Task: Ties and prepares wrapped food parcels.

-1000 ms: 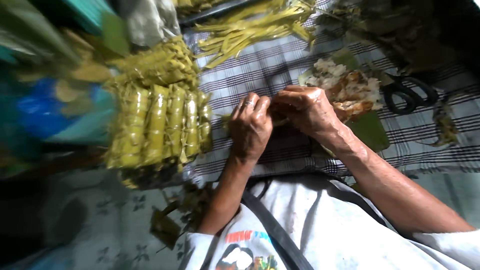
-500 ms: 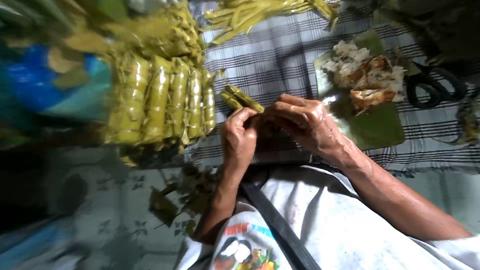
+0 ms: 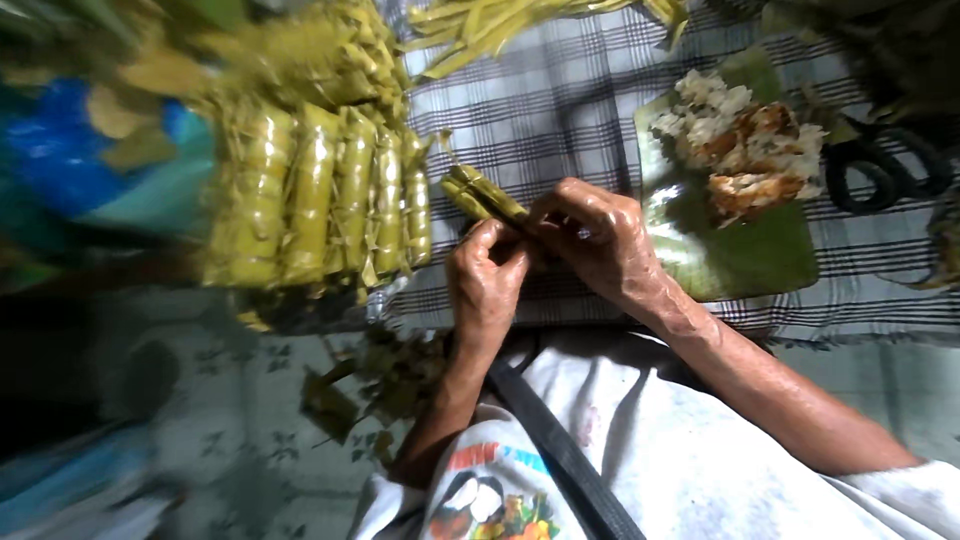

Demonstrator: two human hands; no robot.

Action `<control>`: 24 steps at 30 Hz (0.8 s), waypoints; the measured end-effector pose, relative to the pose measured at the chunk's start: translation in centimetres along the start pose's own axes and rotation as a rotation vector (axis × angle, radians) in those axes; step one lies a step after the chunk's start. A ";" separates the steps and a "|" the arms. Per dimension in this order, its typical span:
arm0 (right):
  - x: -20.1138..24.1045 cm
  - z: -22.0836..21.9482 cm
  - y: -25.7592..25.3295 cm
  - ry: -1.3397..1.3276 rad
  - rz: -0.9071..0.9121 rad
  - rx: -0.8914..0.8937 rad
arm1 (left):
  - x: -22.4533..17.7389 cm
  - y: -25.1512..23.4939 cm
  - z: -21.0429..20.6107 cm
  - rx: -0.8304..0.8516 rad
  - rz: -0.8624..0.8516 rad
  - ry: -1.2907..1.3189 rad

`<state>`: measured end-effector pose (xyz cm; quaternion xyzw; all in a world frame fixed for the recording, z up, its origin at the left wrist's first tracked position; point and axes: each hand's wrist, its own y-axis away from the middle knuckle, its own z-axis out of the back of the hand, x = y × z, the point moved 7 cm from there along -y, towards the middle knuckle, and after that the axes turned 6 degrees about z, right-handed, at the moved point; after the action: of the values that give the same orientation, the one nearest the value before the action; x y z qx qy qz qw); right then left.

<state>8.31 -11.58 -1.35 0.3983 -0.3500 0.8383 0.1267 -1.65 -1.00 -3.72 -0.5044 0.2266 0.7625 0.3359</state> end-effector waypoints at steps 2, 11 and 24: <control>0.1 0.0 0.4 0.063 0.043 0.038 | 0.3 0.0 -0.1 0.007 0.029 0.061; -0.1 -0.2 0.5 0.085 0.034 0.109 | 1.1 -0.2 -0.1 0.058 0.086 0.212; 0.4 -0.9 -2.3 0.180 -0.078 0.690 | 0.0 0.0 0.3 0.030 -0.142 0.037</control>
<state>8.70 -9.31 -0.30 0.3554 -0.0183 0.9333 0.0469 -1.89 -0.79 -3.56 -0.5282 0.2078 0.7238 0.3925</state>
